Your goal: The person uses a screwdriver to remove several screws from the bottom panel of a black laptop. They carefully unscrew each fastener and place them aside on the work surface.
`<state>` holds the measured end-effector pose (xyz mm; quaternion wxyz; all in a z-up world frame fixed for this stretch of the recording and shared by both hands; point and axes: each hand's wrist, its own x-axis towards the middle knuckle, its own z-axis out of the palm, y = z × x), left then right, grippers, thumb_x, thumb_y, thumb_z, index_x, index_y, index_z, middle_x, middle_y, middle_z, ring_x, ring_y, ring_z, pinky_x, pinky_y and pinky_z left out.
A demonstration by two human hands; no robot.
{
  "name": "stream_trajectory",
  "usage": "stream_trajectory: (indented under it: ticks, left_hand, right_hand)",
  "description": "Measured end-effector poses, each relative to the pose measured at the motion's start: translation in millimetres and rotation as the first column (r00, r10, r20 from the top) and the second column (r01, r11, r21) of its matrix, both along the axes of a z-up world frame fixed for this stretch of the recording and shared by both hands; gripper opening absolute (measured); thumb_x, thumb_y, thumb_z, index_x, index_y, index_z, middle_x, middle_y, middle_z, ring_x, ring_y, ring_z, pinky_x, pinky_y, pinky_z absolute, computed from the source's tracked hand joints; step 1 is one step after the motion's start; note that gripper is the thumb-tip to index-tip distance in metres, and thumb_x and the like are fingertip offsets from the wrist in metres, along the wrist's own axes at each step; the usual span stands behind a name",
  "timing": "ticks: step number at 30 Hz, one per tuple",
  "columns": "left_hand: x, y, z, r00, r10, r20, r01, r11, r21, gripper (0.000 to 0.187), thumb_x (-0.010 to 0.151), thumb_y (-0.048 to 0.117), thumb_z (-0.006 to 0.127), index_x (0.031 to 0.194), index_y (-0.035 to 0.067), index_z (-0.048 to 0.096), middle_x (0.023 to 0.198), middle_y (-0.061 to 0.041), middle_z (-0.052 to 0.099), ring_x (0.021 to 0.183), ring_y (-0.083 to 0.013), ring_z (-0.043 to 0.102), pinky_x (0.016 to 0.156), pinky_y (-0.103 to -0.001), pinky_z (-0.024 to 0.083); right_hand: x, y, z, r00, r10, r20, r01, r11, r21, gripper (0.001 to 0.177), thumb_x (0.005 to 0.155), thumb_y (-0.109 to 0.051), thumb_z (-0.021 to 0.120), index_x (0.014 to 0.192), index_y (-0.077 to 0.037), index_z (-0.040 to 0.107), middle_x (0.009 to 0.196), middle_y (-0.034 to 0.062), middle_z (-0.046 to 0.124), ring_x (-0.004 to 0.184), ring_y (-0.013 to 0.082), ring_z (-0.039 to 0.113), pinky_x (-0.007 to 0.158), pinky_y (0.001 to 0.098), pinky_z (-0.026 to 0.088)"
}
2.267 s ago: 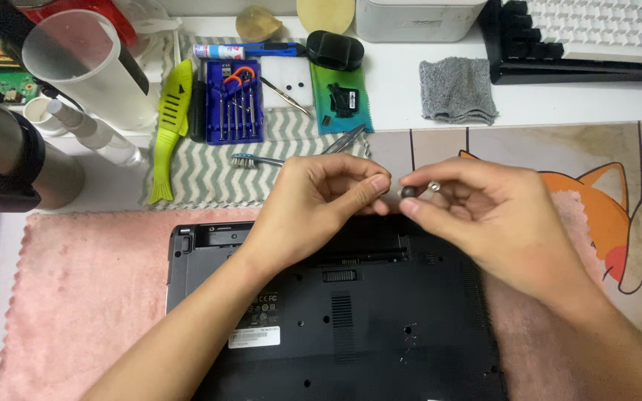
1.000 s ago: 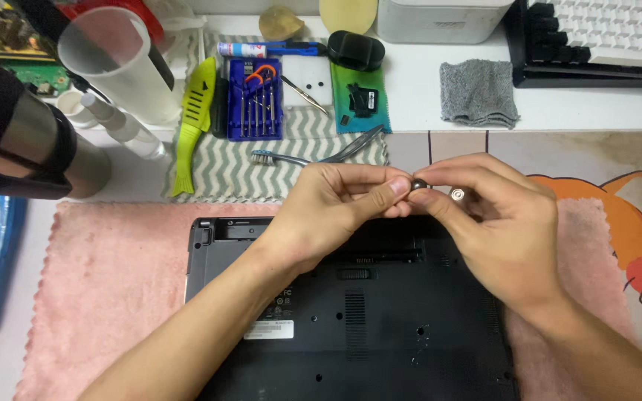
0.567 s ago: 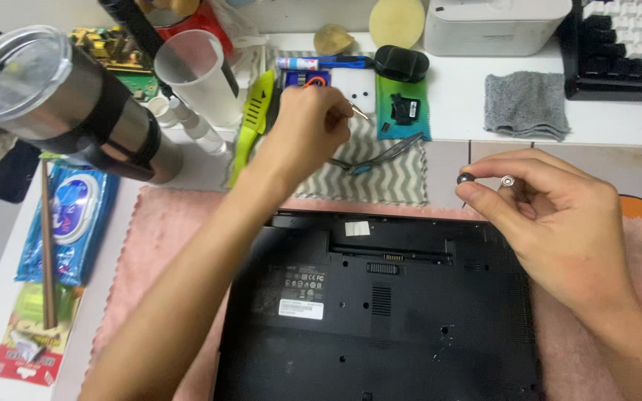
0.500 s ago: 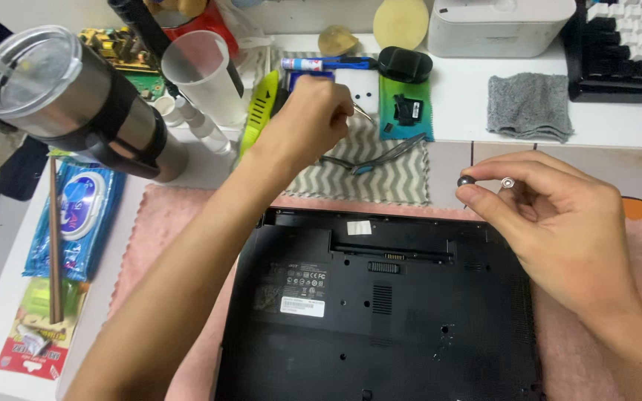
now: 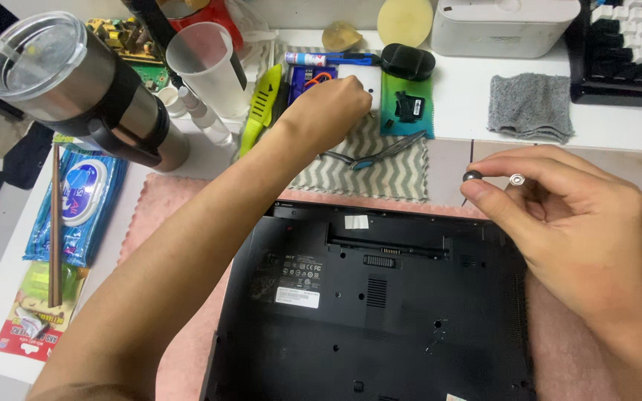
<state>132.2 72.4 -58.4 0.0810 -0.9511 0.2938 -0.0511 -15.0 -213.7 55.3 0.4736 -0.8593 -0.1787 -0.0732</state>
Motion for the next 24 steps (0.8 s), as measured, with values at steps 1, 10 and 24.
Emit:
stream_trajectory:
  ticks: [1, 10, 24]
  left_hand:
    - [-2, -1, 4, 1.000, 0.025, -0.007, -0.025, 1.000, 0.001, 0.033, 0.075, -0.022, 0.060, 0.091, 0.005, 0.072, 0.094, -0.019, 0.067, 0.069, -0.0355, 0.070, 0.050, -0.048, 0.056]
    - [-6, 1, 16, 0.997, 0.057, -0.056, -0.060, 0.996, -0.062, 0.028, 0.078, -0.017, 0.063, 0.094, 0.003, 0.072, 0.096, -0.020, 0.065, 0.068, -0.0383, 0.068, 0.045, -0.051, 0.053]
    - [2, 10, 8, 0.966, -0.085, 0.245, 0.083, 0.996, 0.019, 0.013, 0.081, -0.002, 0.068, 0.080, 0.010, 0.074, 0.085, -0.010, 0.069, 0.080, -0.0351, 0.068, 0.069, -0.050, 0.057]
  right_hand:
    - [0, 0, 0, 1.000, -0.006, 0.001, 0.006, 1.000, -0.003, 0.013, 0.094, 0.001, 0.082, 0.106, 0.001, 0.077, 0.107, 0.0103, 0.073, 0.081, 0.0108, 0.055, 0.067, 0.0215, 0.040]
    - [2, -3, -2, 1.000, -0.002, 0.027, 0.003, 0.999, -0.033, 0.013, 0.095, 0.002, 0.082, 0.106, 0.002, 0.076, 0.107, 0.0113, 0.074, 0.086, 0.0126, 0.058, 0.070, 0.0229, 0.041]
    - [5, -7, -5, 0.998, 0.009, 0.059, -0.007, 0.999, -0.039, 0.013, 0.097, 0.003, 0.082, 0.109, 0.003, 0.075, 0.111, 0.0132, 0.072, 0.094, 0.0145, 0.061, 0.073, 0.0233, 0.043]
